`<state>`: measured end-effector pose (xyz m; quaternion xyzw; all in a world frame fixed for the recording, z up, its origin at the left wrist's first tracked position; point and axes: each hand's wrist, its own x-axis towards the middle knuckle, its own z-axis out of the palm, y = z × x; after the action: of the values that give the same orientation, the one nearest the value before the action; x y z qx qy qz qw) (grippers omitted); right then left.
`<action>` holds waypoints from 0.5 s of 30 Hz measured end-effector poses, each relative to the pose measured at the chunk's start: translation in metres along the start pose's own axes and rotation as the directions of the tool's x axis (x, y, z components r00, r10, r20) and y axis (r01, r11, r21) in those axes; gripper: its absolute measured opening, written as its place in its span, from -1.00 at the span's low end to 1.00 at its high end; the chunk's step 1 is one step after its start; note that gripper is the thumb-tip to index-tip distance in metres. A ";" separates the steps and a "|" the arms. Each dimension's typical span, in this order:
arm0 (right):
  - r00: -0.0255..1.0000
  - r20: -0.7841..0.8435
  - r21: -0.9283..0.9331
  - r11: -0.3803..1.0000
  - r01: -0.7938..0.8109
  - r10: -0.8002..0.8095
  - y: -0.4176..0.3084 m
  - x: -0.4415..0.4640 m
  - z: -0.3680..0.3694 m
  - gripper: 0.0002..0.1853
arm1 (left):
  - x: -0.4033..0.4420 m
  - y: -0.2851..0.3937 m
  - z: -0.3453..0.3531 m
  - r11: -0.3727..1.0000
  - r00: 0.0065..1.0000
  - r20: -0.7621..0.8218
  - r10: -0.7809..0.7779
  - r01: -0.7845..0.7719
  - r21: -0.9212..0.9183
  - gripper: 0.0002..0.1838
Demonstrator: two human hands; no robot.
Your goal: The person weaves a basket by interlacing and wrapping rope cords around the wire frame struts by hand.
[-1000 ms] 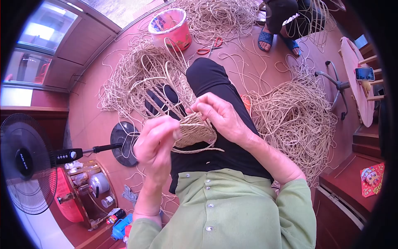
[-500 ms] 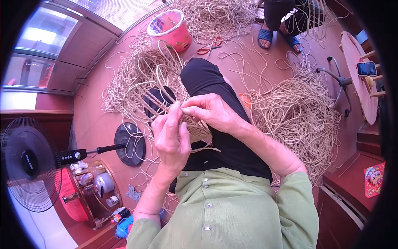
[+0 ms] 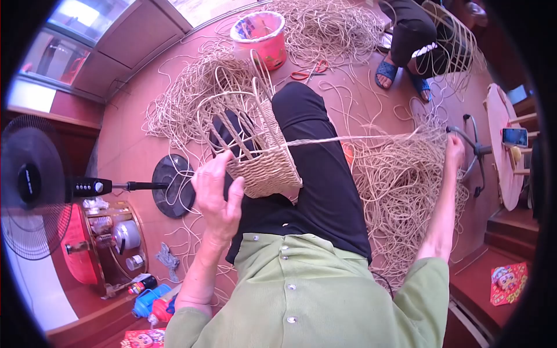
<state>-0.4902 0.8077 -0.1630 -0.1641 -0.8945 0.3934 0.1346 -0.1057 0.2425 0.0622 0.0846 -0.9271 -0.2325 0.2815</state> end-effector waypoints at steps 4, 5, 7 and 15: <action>0.821 0.186 0.364 0.814 0.453 -0.540 -0.226 -0.180 -0.001 -0.63 | -0.006 0.010 0.025 0.999 0.999 0.033 -0.026 0.028 -0.040 -0.43; 0.633 0.198 0.434 0.646 0.628 -0.749 -0.264 -0.224 0.013 -0.58 | -0.007 0.013 0.028 0.998 0.999 0.031 -0.042 0.043 -0.036 -0.41; 0.442 0.285 0.635 0.513 0.578 -0.851 -0.319 -0.306 0.021 -0.56 | -0.013 0.013 0.035 0.997 0.999 0.018 -0.047 0.048 -0.053 -0.35; 0.277 0.573 0.671 0.635 0.382 -0.771 -0.343 -0.300 0.012 -0.81 | -0.023 0.002 0.056 0.991 0.999 0.015 0.040 -0.041 0.126 -0.37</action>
<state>-0.2861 0.4617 0.0519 0.4208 -0.7339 0.5154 -0.1367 -0.1181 0.2727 0.0109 0.0819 -0.9432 -0.1681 0.2745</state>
